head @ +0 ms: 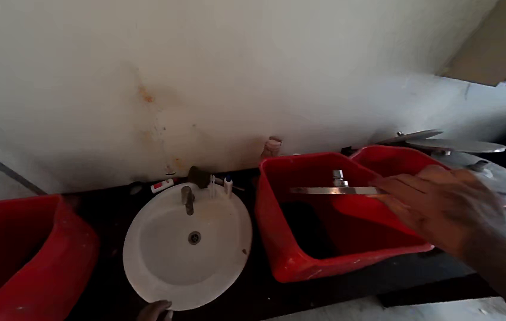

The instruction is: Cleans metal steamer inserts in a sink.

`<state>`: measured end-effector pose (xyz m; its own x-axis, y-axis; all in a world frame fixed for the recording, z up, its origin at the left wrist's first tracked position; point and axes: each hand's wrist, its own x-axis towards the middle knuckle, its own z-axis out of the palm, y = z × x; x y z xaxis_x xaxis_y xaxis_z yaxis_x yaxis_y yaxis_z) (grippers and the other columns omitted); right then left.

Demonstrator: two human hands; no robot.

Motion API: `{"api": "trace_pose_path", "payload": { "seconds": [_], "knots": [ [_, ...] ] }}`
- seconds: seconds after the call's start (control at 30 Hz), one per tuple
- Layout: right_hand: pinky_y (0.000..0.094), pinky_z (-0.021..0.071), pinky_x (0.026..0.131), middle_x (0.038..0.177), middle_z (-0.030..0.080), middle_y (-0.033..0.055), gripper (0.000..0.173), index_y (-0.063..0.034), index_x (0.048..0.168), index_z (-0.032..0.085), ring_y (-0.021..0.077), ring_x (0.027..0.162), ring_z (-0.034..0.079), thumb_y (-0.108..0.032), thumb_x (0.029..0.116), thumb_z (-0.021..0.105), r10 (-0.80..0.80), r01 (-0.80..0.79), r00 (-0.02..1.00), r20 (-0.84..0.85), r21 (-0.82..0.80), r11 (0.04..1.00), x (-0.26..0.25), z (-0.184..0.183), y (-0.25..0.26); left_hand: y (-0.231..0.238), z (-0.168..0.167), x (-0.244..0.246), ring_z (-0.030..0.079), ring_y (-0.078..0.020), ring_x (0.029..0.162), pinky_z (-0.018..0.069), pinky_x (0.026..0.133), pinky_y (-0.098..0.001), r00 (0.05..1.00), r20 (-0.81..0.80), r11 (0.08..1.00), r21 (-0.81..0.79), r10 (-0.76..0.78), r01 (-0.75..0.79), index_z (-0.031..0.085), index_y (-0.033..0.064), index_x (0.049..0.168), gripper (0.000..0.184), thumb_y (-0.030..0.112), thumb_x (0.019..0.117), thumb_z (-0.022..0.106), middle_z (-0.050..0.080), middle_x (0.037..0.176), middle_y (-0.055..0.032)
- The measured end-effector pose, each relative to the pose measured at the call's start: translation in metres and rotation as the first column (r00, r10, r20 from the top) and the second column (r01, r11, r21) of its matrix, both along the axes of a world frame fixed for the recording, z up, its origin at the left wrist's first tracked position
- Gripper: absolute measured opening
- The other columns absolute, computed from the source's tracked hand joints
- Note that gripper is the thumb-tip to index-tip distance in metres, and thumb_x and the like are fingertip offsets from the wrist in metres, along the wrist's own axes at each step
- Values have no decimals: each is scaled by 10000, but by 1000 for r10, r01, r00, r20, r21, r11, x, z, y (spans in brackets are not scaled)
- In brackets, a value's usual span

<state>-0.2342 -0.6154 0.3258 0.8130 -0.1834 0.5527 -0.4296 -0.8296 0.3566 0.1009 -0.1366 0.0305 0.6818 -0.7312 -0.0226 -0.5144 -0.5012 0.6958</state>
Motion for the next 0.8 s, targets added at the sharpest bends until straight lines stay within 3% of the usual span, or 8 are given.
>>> {"api": "trace_pose_path", "payload": {
  "seconds": [0.1,0.2,0.33,0.5,0.6,0.7,0.8],
  "knots": [
    [625,495,756,1000,728,142,316,-99,1109,755,417,884,661,-286,1016,518,-43,44,999,-18,44,998,7,8,16,-22,17,26,615,-275,1252,506,1076,-457,996,6,988,-131,-84,84,706,44,1243,329,277,1031,613,679,1286,-157],
    [648,506,905,1135,719,212,208,-31,1163,741,457,1050,666,-126,1005,645,-214,228,973,-86,236,945,30,30,51,-38,33,55,617,-234,1246,519,1063,-447,996,24,976,-196,-87,90,721,87,1237,303,271,1015,627,688,1276,-99],
    [618,471,1025,1217,665,313,213,117,1164,694,491,1158,632,35,982,619,-316,338,941,-122,378,862,69,59,99,-52,26,104,620,-207,1225,531,1035,-432,997,16,976,-201,-78,80,725,145,1235,314,333,1016,601,684,1271,-61],
    [646,507,938,1172,685,309,182,96,1114,720,512,1073,655,23,958,661,-325,350,936,-136,258,900,84,67,122,-71,31,145,616,-209,1223,535,1017,-420,986,-36,968,-203,-161,150,721,159,1245,332,361,1018,587,676,1283,-59],
    [639,500,960,1179,682,303,163,85,1094,729,504,1080,654,38,956,655,-372,390,921,-118,249,887,101,68,142,-89,47,149,615,-184,1229,520,1050,-397,971,9,936,-264,-238,232,725,160,1237,329,366,1025,580,686,1271,-40],
    [624,523,926,1181,677,301,166,72,1095,741,487,1051,664,21,956,665,-360,377,926,-116,216,901,118,66,160,-120,91,135,621,-220,1239,521,1050,-428,930,198,841,-398,-310,366,720,143,1243,335,357,1012,604,686,1286,-64],
    [673,516,839,1169,667,304,197,17,1131,746,524,969,653,-56,978,645,-285,300,952,-113,150,942,132,53,166,-153,157,107,615,-277,1265,515,1044,-473,852,454,676,-543,-262,498,691,154,1300,433,422,961,664,665,1334,-115]
  ]
}}
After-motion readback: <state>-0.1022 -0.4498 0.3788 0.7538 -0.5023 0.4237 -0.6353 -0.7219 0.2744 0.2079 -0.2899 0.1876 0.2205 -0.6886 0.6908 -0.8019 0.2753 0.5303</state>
